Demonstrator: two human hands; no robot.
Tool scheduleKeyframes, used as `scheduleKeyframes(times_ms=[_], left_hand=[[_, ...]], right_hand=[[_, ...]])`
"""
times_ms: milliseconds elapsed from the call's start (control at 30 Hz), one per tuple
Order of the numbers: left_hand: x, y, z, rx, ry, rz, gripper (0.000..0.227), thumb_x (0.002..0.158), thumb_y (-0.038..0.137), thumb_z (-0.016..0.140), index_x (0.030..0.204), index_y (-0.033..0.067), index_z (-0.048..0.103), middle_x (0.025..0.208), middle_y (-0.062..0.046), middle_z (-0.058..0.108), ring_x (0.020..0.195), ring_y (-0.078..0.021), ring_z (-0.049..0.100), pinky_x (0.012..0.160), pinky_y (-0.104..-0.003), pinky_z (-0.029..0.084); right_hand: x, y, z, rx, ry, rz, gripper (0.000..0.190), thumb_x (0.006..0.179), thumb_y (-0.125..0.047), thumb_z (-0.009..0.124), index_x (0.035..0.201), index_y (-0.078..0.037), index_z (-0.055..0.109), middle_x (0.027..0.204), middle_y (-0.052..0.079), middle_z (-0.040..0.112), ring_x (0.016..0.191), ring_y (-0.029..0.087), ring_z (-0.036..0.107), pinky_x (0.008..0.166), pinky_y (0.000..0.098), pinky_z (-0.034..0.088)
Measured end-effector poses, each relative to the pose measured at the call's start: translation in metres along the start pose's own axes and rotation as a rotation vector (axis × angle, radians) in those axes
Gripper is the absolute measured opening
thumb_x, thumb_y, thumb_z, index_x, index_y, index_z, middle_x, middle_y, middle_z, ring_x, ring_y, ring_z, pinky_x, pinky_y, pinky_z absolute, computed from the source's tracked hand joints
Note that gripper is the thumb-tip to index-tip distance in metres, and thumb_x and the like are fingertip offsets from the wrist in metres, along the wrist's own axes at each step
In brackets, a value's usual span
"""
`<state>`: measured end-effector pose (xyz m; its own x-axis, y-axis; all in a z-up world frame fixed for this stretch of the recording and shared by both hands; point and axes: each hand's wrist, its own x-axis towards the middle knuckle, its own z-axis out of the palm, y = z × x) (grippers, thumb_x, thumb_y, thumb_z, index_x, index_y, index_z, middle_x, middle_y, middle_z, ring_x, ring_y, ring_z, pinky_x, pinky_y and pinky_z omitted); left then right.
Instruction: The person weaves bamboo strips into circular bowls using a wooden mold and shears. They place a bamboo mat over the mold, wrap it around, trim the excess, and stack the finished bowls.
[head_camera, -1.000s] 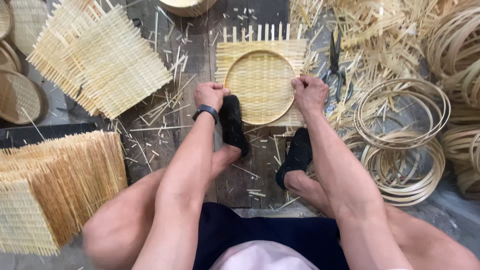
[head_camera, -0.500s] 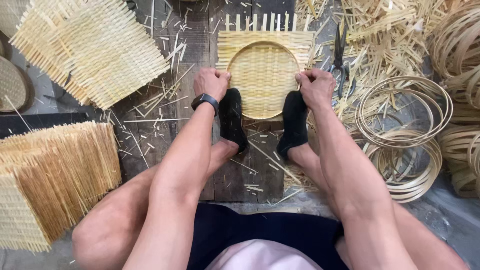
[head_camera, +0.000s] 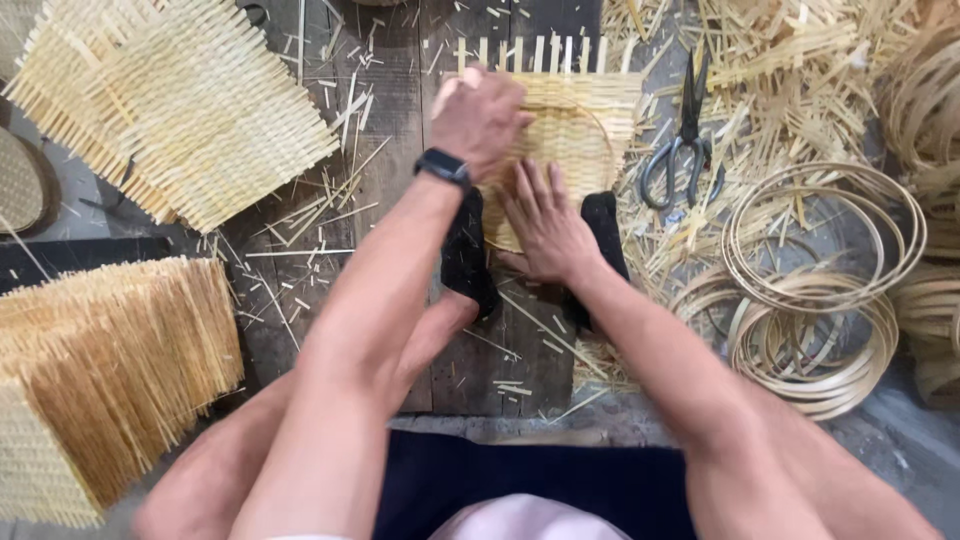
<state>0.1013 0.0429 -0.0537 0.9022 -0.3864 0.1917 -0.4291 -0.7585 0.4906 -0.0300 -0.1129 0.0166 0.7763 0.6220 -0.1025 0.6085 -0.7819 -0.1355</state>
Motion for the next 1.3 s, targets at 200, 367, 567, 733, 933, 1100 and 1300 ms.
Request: scheduleKeyframes(times_ms=[200, 367, 567, 733, 933, 1100, 1300], left_hand=[[0.018, -0.003, 0.018, -0.170, 0.079, -0.175, 0.027, 0.093, 0.045, 0.070, 0.089, 0.0199, 0.079, 0.086, -0.002, 0.072, 0.082, -0.0248, 0.067, 0.073, -0.042, 0.057], [0.027, 0.005, 0.009, -0.159, -0.134, -0.330, 0.030, 0.096, 0.045, 0.063, 0.085, 0.0215, 0.078, 0.079, -0.005, 0.065, 0.071, -0.0238, 0.065, 0.068, -0.041, 0.054], [0.017, 0.000, 0.017, -0.180, -0.020, -0.235, 0.036, 0.097, 0.050, 0.064, 0.087, 0.0172, 0.075, 0.079, -0.003, 0.067, 0.072, -0.0253, 0.065, 0.065, -0.042, 0.053], [0.022, -0.002, 0.006, -0.246, -0.004, -0.220, 0.027, 0.097, 0.046, 0.064, 0.092, 0.0229, 0.078, 0.084, 0.001, 0.071, 0.078, -0.0236, 0.066, 0.075, -0.042, 0.054], [0.022, 0.005, -0.007, -0.219, -0.066, -0.235, 0.028, 0.097, 0.044, 0.067, 0.091, 0.0192, 0.078, 0.083, -0.004, 0.071, 0.084, -0.0260, 0.065, 0.078, -0.043, 0.051], [0.037, 0.003, -0.019, -0.373, -0.229, -0.513, 0.031, 0.086, 0.052, 0.072, 0.092, 0.0228, 0.081, 0.085, -0.004, 0.076, 0.082, -0.0226, 0.071, 0.073, -0.037, 0.055], [0.047, 0.012, -0.030, -0.323, -0.355, -0.623, 0.037, 0.084, 0.055, 0.071, 0.091, 0.0200, 0.082, 0.079, -0.004, 0.077, 0.074, -0.0224, 0.073, 0.069, -0.037, 0.054]], right_hand=[[-0.004, 0.009, 0.045, -0.163, -0.028, -0.021, 0.091, 0.087, -0.056, 0.063, 0.156, -0.001, 0.042, 0.160, 0.033, 0.029, 0.151, 0.050, 0.022, 0.123, 0.0655, 0.011], [-0.002, 0.005, 0.041, -0.010, -0.020, 0.072, 0.095, 0.078, -0.054, 0.068, 0.153, -0.002, 0.044, 0.161, 0.030, 0.030, 0.152, 0.046, 0.023, 0.123, 0.0637, 0.013], [0.005, -0.005, 0.049, -0.061, 0.077, 0.091, 0.081, 0.081, -0.051, 0.071, 0.144, -0.005, 0.052, 0.156, 0.028, 0.035, 0.148, 0.046, 0.026, 0.120, 0.0662, 0.016], [0.007, 0.019, 0.020, 0.374, 0.020, 0.107, 0.065, 0.081, -0.046, 0.072, 0.134, -0.010, 0.060, 0.143, 0.023, 0.048, 0.139, 0.040, 0.037, 0.114, 0.0609, 0.026], [0.058, 0.117, 0.004, 0.413, 0.383, 0.295, 0.018, 0.106, -0.021, 0.065, 0.115, -0.008, 0.072, 0.114, 0.016, 0.073, 0.106, 0.032, 0.067, 0.094, 0.0433, 0.051], [0.075, 0.130, 0.007, 0.819, 0.155, 0.565, 0.022, 0.105, -0.022, 0.063, 0.098, -0.004, 0.074, 0.074, 0.016, 0.069, 0.061, 0.026, 0.064, 0.060, 0.0393, 0.050], [0.063, 0.124, -0.002, 0.698, 0.333, 0.461, 0.021, 0.105, -0.025, 0.064, 0.108, -0.009, 0.076, 0.087, 0.011, 0.076, 0.075, 0.021, 0.069, 0.068, 0.0371, 0.054]])
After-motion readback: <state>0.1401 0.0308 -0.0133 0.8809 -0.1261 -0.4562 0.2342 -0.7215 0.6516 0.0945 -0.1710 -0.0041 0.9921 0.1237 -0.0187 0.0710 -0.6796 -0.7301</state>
